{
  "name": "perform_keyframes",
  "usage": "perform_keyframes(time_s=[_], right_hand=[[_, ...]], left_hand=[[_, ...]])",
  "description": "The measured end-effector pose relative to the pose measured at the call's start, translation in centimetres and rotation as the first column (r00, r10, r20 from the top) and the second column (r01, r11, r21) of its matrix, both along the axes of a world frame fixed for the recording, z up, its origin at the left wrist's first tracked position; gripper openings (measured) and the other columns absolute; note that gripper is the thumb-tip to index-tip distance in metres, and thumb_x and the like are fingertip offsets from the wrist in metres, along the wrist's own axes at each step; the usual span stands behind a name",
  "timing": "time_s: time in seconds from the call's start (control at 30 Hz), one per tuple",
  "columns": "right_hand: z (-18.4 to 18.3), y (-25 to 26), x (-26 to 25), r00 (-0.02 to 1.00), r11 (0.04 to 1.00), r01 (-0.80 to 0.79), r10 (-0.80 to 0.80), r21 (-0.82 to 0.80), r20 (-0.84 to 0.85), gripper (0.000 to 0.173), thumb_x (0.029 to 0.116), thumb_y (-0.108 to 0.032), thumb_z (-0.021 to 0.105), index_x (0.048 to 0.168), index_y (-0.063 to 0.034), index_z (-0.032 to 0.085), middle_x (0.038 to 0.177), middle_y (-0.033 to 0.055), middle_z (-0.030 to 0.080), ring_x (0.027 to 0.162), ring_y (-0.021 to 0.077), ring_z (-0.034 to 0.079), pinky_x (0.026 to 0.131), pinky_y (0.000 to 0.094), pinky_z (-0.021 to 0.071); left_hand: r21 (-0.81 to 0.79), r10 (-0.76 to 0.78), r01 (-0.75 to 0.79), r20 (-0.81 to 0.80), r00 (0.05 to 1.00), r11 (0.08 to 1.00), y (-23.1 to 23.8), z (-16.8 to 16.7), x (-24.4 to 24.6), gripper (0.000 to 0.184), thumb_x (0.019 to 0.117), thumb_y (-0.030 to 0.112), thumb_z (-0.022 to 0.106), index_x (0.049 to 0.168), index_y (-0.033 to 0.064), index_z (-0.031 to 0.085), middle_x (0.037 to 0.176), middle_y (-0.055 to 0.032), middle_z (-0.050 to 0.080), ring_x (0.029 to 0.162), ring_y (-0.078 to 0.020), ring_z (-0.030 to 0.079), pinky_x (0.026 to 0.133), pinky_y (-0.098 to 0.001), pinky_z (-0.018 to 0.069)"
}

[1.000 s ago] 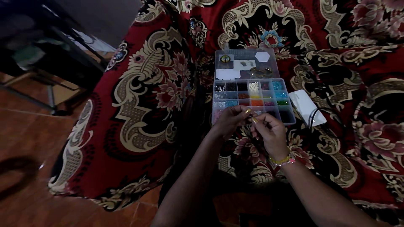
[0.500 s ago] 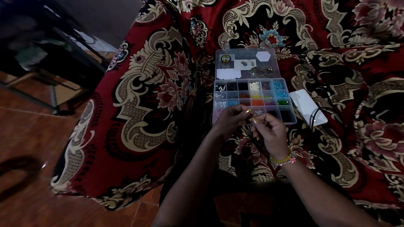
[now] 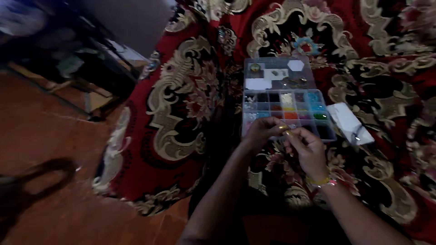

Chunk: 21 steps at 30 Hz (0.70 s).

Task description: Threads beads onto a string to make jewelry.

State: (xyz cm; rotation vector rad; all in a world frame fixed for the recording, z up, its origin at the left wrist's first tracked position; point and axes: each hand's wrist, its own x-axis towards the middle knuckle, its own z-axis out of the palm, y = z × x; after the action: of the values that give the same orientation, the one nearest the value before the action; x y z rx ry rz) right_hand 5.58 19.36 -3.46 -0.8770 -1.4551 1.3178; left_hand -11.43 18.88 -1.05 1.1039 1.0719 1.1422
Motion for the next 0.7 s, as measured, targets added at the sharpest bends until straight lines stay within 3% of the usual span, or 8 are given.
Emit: perform_keyframes(time_s=[0.17, 0.43, 0.6, 0.7], right_hand=[[-0.2, 0.0, -0.4, 1.000, 1.000, 0.009, -0.009, 0.024, 0.027, 0.013, 0.0991, -0.013, 0.056, 0.097, -0.0042, 0.066, 0.072, -0.0093, 0.066, 0.055, -0.0017, 0.060, 0.051, 0.0169, 0.0539], [0.1, 0.2, -0.4, 0.996, 0.995, -0.017, 0.008, -0.099, -0.091, 0.013, 0.0993, -0.007, 0.051, 0.095, -0.0074, 0.063, 0.069, -0.0113, 0.064, 0.052, -0.0024, 0.058, 0.049, 0.0144, 0.0516], [-0.7, 0.6, -0.2, 0.980, 0.991, -0.083, 0.062, -0.108, -0.187, 0.023, 0.1004, -0.007, 0.046, 0.113, -0.0067, 0.065, 0.086, -0.0096, 0.072, 0.055, -0.0010, 0.060, 0.048, 0.0154, 0.0518], [-0.7, 0.6, -0.1, 0.973, 0.990, -0.114, 0.094, -0.088, -0.211, 0.025, 0.1016, -0.007, 0.043, 0.111, -0.0083, 0.067, 0.090, -0.0087, 0.074, 0.056, -0.0006, 0.061, 0.049, 0.0159, 0.0524]], left_hand=[[0.237, 0.014, 0.025, -0.162, 0.987, 0.971, 0.3, -0.3, -0.5, 0.012, 0.0950, -0.006, 0.061, 0.104, -0.0105, 0.068, 0.097, -0.0103, 0.072, 0.088, -0.0101, 0.069, 0.086, -0.0300, 0.0582], [0.279, 0.062, -0.009, -0.180, 0.982, 0.960, 0.0, 0.6, -0.2, 0.011, 0.0945, -0.005, 0.062, 0.100, -0.0117, 0.069, 0.091, -0.0105, 0.071, 0.082, -0.0066, 0.066, 0.081, -0.0252, 0.0557], [0.361, 0.152, -0.043, -0.278, 0.948, 0.932, 0.4, -0.1, 0.0, 0.013, 0.0930, -0.003, 0.065, 0.101, -0.0124, 0.071, 0.102, -0.0190, 0.072, 0.095, -0.0170, 0.069, 0.088, -0.0321, 0.0568], [0.367, 0.157, -0.050, -0.267, 0.951, 0.929, 0.3, 0.1, 0.0, 0.011, 0.0923, -0.003, 0.067, 0.098, -0.0117, 0.071, 0.103, -0.0185, 0.071, 0.097, -0.0167, 0.069, 0.088, -0.0316, 0.0569]])
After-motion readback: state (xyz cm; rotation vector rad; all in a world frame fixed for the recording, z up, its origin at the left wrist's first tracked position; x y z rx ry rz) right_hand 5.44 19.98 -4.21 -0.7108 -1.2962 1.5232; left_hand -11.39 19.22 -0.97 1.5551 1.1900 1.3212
